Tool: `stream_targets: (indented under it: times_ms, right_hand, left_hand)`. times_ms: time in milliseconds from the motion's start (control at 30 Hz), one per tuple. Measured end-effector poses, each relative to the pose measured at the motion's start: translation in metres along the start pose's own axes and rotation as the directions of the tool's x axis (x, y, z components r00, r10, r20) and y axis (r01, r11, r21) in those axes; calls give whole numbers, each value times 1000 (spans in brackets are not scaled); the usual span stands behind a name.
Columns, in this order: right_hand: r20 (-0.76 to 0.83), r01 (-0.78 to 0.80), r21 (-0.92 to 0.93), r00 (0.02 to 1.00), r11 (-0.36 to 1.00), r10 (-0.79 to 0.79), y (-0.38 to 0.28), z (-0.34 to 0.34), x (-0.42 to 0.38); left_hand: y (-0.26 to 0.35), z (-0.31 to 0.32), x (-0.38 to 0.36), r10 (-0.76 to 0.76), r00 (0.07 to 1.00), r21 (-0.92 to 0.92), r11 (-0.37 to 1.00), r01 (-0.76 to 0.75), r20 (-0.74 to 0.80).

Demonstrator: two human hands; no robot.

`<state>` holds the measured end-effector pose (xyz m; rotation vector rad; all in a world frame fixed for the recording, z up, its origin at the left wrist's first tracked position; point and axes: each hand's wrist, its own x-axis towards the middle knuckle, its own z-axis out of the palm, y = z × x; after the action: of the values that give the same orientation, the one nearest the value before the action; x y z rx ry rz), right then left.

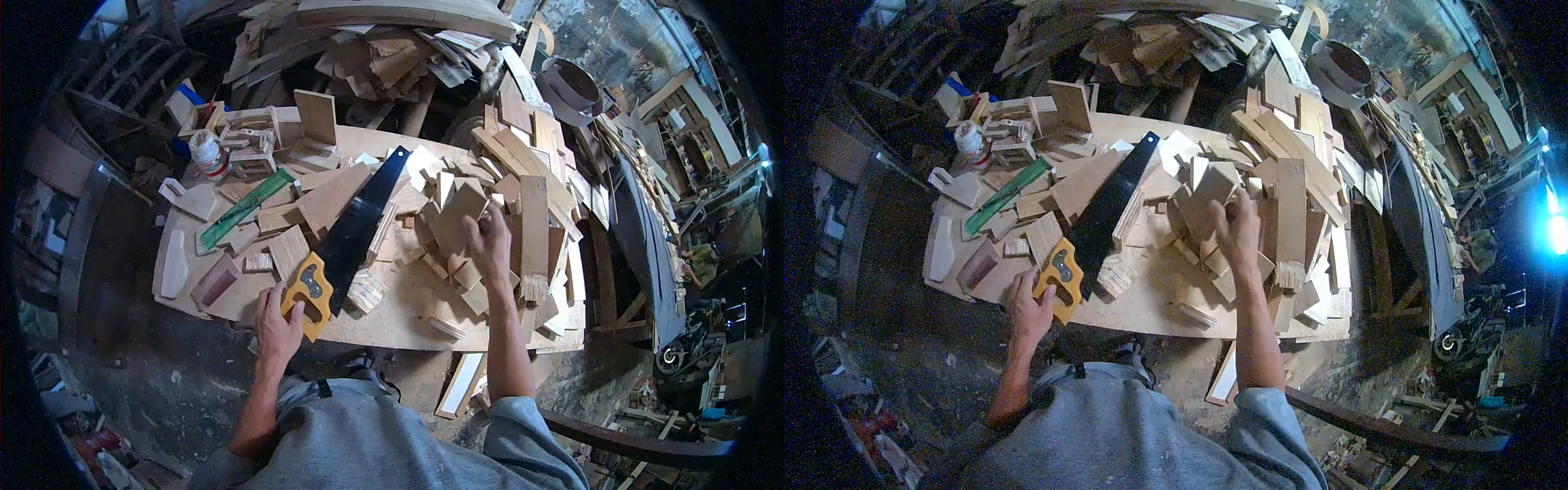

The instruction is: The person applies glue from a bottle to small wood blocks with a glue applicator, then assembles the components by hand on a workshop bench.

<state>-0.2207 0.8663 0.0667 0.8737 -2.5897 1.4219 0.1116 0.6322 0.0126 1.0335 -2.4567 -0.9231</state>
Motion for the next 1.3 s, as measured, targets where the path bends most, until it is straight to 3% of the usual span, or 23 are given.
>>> stream_targets:
  times_ms: [67, 167, 200, 233, 267, 300, 333, 433, 533, 633, 667, 767, 800, 867, 900, 967, 1033, 1100, 1133, 1167, 1233, 1300]
  right_hand:
    - [-90, -60, -258, 995, 964, 38, 17, -3, 12]
    - [-313, 139, -542, 882, 829, -353, -17, 0, -1]
    - [-88, 142, -437, 976, 888, -200, -13, 4, -17]
    - [140, -23, -333, 987, 943, 74, -30, 20, -38]
    - [255, 121, -142, 963, 982, -82, -7, 47, -57]
    - [315, 194, -114, 937, 974, -150, -14, 63, -73]
    - [413, 228, -268, 905, 936, -103, -20, 72, -81]
    - [372, 67, -167, 928, 984, 0, -46, 81, -105]
    - [483, -58, -228, 860, 972, 165, -46, 97, -118]
    - [430, -62, -244, 888, 968, 165, -59, 92, -109]
    - [375, 13, -278, 922, 961, 96, -71, 89, -112]
    - [496, 217, -334, 868, 917, -24, -59, 106, -129]
    - [461, 252, -265, 881, 931, -107, -42, 110, -135]
    - [537, 231, -135, 834, 964, -125, -44, 69, -128]
    - [578, 212, -67, 805, 975, -136, -48, 44, -124]
    - [604, -41, -47, 795, 998, 61, -54, -2, -114]
    - [365, 9, 19, 931, 1000, -15, -44, -21, -111]
    - [136, -14, -258, 989, 966, 51, -54, -18, -101]
    - [66, 108, -324, 994, 940, -92, -47, -14, -96]
    - [25, 110, -415, 994, 903, -110, -40, -5, -92]
    - [-85, 92, -760, 968, 643, -238, -29, 21, -92]
    - [-136, 94, -654, 961, 750, -239, -30, 50, -104]
  left_hand:
    - [2, 1, -2, -45, 999, -8, 999, 45, 5]
    - [-20, 13, 3, -60, 998, -78, 995, 61, 13]
    - [-23, 14, 3, -64, 998, -112, 992, 63, -2]
    - [-23, 15, 5, -68, 998, -148, 987, 65, -15]
    - [-24, 15, 5, -75, 997, -181, 981, 70, -24]
    - [-24, 11, 4, -120, 992, -246, 961, 128, 46]
    - [-23, 4, 7, -158, 980, -305, 934, 187, 117]
    - [-12, -16, 14, -188, 965, -448, 858, 251, 181]
    - [-2, -38, 19, -198, 953, -609, 735, 299, 229]
    - [-4, -45, 25, -244, 945, -668, 669, 326, 217]
    - [-13, -44, 28, -239, 950, -681, 662, 312, 203]
    - [-15, -46, 30, -217, 953, -723, 622, 301, 210]
    - [-17, -47, 30, -209, 952, -746, 592, 306, 224]
    - [-21, -50, 30, -195, 951, -793, 525, 308, 240]
    - [-24, -54, 29, -208, 952, -799, 520, 304, 226]
    - [-27, -60, 28, -232, 952, -810, 509, 293, 198]
    - [-27, -69, 25, -236, 946, -833, 457, 310, 222]
    - [-35, -73, 25, -239, 943, -843, 434, 317, 231]
    - [-43, -72, 27, -241, 944, -845, 434, 311, 223]
    - [-49, -72, 28, -243, 946, -847, 436, 305, 216]
    - [-43, -78, 27, -278, 936, -858, 405, 316, 214]
    - [-41, -87, 26, -284, 938, -865, 397, 306, 201]
